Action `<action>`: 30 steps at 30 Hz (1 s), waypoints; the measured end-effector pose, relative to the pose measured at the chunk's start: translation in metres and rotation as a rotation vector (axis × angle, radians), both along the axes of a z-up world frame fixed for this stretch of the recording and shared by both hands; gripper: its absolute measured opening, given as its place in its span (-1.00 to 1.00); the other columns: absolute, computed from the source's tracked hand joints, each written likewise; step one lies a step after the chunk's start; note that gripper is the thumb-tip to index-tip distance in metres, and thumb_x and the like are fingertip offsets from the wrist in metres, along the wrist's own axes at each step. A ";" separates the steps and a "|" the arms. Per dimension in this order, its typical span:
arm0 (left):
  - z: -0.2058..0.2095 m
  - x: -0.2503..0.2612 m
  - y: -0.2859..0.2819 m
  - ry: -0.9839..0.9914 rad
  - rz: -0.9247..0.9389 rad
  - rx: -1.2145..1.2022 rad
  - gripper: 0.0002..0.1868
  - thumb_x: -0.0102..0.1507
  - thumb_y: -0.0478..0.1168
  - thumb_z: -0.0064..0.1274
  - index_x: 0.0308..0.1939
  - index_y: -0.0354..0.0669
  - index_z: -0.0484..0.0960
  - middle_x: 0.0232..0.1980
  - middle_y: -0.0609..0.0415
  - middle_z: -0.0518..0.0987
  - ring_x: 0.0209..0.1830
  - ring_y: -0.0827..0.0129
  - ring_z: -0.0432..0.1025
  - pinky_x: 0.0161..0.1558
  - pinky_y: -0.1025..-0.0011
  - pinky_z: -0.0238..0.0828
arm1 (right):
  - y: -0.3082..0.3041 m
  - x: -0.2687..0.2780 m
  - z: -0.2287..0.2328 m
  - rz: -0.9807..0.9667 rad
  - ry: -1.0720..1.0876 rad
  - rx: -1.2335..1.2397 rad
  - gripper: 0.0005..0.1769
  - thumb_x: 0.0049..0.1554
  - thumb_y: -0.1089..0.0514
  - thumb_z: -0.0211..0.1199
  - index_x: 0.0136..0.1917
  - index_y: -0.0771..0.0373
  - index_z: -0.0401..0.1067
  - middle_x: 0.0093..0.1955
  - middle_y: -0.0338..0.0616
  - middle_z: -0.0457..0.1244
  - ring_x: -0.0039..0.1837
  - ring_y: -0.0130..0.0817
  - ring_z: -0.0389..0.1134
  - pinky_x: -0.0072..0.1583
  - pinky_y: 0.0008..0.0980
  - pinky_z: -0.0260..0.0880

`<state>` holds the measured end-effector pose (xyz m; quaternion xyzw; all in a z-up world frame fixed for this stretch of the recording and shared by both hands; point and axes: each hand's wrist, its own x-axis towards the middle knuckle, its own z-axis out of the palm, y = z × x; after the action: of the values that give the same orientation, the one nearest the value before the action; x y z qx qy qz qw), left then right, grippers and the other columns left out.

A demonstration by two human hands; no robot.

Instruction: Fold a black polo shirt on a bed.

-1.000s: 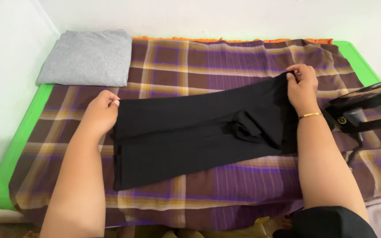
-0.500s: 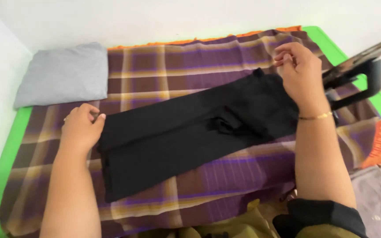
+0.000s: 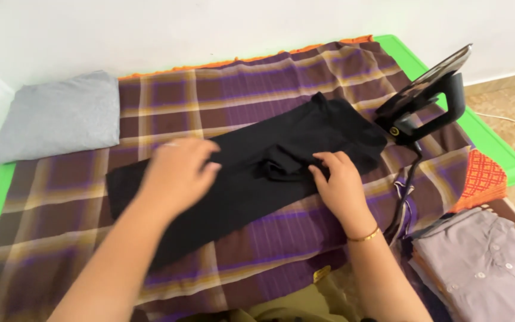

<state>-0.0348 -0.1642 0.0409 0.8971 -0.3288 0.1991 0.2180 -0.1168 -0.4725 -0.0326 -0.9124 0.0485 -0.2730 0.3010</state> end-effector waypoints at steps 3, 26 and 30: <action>-0.008 -0.008 -0.056 0.033 -0.190 0.104 -0.61 0.15 -0.07 0.24 -0.02 -0.16 0.61 -0.06 -0.10 0.60 -0.02 -0.05 0.50 -0.01 0.07 0.43 | -0.007 0.001 -0.014 0.076 -0.191 0.024 -0.84 0.15 0.26 0.33 0.03 0.29 0.54 -0.07 0.01 0.34 -0.02 -0.02 0.41 0.03 -0.25 0.42; -0.053 0.004 -0.109 -0.139 -0.313 -0.179 -0.85 0.19 -0.16 0.22 -0.30 -0.14 0.61 -0.25 0.07 0.52 -0.17 0.14 0.45 -0.12 0.17 0.36 | -0.006 0.002 -0.010 0.025 -0.077 0.204 -0.64 0.06 0.26 0.37 0.14 0.29 0.45 -0.26 -0.21 0.32 -0.20 -0.52 0.35 -0.08 -0.51 0.38; -0.057 0.010 -0.103 0.066 -0.327 -0.334 -0.83 0.26 -0.18 0.17 -0.32 -0.19 0.59 -0.31 0.01 0.53 -0.23 0.08 0.45 -0.15 0.18 0.35 | -0.009 0.004 -0.016 0.053 -0.180 0.340 -0.76 0.18 0.30 0.32 0.14 0.29 0.45 -0.17 -0.23 0.33 -0.11 -0.56 0.38 -0.04 -0.54 0.42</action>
<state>-0.0244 -0.2676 -0.0157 0.7893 -0.4250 0.1834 0.4034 -0.1129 -0.4814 -0.0484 -0.8213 0.0427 -0.3334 0.4609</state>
